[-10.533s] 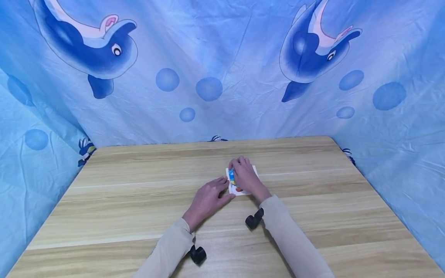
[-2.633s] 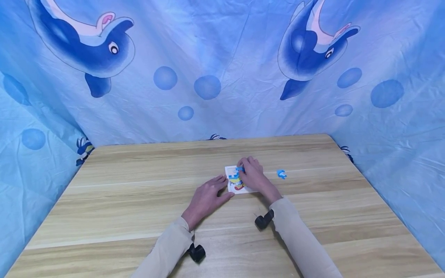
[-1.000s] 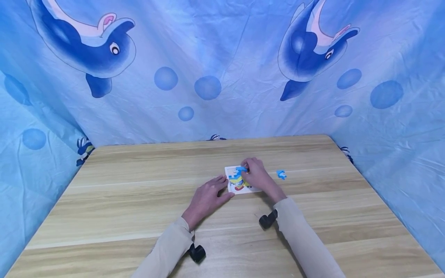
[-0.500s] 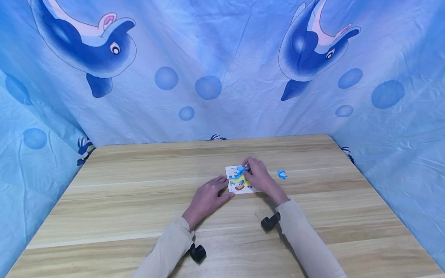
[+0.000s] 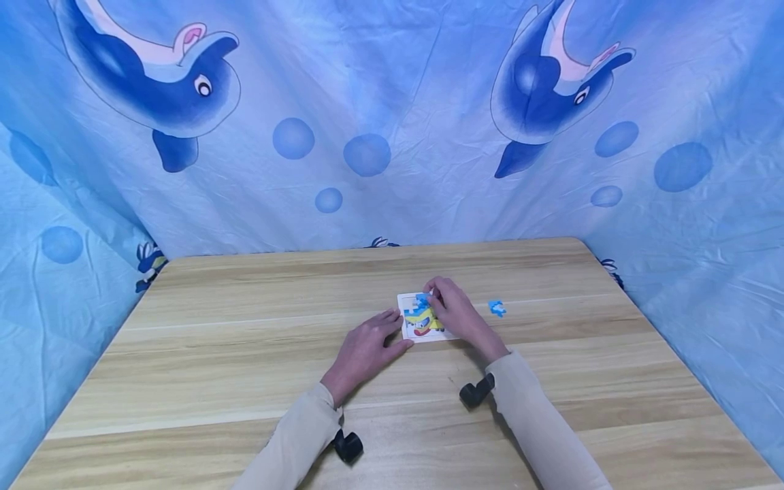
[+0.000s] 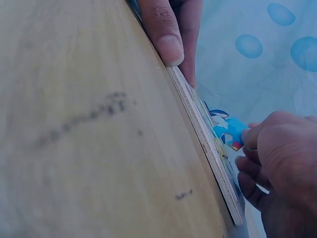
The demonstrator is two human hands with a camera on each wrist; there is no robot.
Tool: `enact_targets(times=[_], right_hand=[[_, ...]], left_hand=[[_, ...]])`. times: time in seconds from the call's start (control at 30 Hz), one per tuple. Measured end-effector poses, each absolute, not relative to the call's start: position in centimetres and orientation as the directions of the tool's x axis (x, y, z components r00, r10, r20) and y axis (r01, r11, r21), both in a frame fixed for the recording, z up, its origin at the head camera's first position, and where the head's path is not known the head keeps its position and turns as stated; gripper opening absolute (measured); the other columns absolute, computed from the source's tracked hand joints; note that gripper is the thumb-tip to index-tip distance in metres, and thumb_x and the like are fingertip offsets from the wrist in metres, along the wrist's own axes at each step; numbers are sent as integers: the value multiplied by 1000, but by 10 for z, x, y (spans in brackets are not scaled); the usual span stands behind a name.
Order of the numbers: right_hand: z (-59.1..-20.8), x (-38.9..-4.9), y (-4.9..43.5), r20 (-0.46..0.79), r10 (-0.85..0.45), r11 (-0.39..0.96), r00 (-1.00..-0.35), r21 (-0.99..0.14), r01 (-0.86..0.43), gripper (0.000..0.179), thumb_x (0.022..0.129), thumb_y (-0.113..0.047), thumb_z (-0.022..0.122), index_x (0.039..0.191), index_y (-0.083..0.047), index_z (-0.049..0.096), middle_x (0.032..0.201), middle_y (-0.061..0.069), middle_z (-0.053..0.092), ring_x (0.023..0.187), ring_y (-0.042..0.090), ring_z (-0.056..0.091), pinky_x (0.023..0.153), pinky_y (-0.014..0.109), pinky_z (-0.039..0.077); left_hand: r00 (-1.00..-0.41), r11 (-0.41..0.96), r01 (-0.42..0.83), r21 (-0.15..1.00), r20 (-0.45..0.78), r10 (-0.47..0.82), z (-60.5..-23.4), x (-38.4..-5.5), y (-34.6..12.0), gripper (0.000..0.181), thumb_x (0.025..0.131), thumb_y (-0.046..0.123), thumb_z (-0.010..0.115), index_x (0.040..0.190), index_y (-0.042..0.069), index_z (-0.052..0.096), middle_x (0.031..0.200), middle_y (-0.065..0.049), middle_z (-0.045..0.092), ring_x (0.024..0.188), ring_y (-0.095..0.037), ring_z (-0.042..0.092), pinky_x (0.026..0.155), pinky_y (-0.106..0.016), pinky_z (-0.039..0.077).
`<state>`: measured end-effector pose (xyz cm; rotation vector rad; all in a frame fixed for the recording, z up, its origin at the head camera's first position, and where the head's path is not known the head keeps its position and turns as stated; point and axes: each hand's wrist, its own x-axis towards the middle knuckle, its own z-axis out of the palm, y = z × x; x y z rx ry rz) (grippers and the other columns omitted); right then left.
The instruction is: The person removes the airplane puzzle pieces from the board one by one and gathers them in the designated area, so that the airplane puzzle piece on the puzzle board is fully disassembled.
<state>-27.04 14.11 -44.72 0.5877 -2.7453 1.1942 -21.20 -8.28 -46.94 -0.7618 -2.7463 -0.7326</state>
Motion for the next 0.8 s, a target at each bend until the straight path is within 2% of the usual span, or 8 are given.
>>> enact_targets(times=[0.23,0.37,0.8], right_hand=[[-446,-267,145,241,-255,545,-937,-764,-345,14,107,-9,56,119,-8,63,96,6,58,85,22,56,72,34,51],[-447,-264,150,241,-219,493,-946,-809,-320,16,107,-9,57,122,-7,64,98,6,60,88,23,57,75,34,51],[-447,-255,188,271,-145,408,-952,-860,-307,15,102,-3,62,116,-1,65,97,11,60,89,24,54,75,25,46]], left_hand=[[-850,747,525,408,308,428,-470,-212,-82,59,97,49,70,137,5,66,146,-13,58,136,-30,54,110,-47,47],[-852,751,520,407,307,424,-469,-211,-83,59,97,49,70,137,5,66,146,-13,58,136,-30,54,109,-47,47],[-851,752,522,402,307,426,-470,-211,-83,60,98,49,69,137,5,66,147,-12,58,137,-29,53,110,-47,46]])
